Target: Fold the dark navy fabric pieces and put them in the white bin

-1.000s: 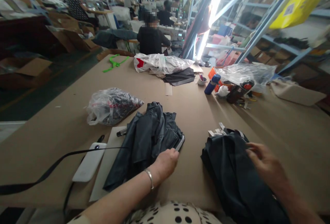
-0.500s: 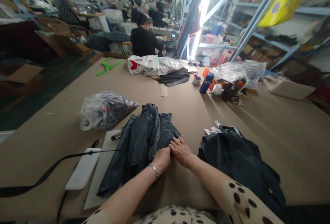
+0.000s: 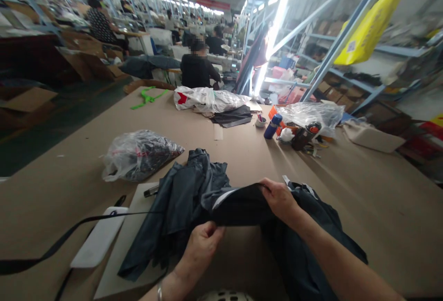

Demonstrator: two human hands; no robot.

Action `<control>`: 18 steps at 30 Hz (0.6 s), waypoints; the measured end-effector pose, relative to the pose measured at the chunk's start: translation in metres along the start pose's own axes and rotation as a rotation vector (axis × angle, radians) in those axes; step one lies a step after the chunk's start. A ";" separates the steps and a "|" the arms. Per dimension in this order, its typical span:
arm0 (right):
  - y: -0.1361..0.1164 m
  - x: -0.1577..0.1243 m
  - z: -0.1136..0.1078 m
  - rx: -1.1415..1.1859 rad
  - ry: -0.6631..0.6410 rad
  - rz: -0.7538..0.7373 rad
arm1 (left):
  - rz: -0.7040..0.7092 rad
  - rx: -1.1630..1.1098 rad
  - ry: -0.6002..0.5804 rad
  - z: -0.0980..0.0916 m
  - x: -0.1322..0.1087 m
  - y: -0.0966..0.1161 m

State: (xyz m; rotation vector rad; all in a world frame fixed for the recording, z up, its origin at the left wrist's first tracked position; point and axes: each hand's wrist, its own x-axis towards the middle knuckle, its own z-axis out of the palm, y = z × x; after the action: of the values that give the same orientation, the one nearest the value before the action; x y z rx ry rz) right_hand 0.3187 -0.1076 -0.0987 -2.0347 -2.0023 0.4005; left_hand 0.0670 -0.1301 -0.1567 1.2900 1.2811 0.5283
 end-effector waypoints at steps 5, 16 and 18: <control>-0.007 -0.034 0.009 0.282 0.180 0.029 | -0.236 -0.276 0.049 0.025 0.011 -0.026; -0.030 -0.052 0.061 0.549 0.116 0.005 | 0.010 -0.410 -0.020 0.036 0.023 0.031; -0.033 -0.044 0.056 0.541 0.113 -0.033 | 0.043 -0.396 -0.056 0.040 0.023 0.034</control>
State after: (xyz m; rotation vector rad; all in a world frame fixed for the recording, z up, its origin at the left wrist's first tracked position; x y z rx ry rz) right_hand 0.2671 -0.1513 -0.1375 -1.6440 -1.6305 0.7129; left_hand 0.1208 -0.1159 -0.1438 0.9942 1.0401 0.7301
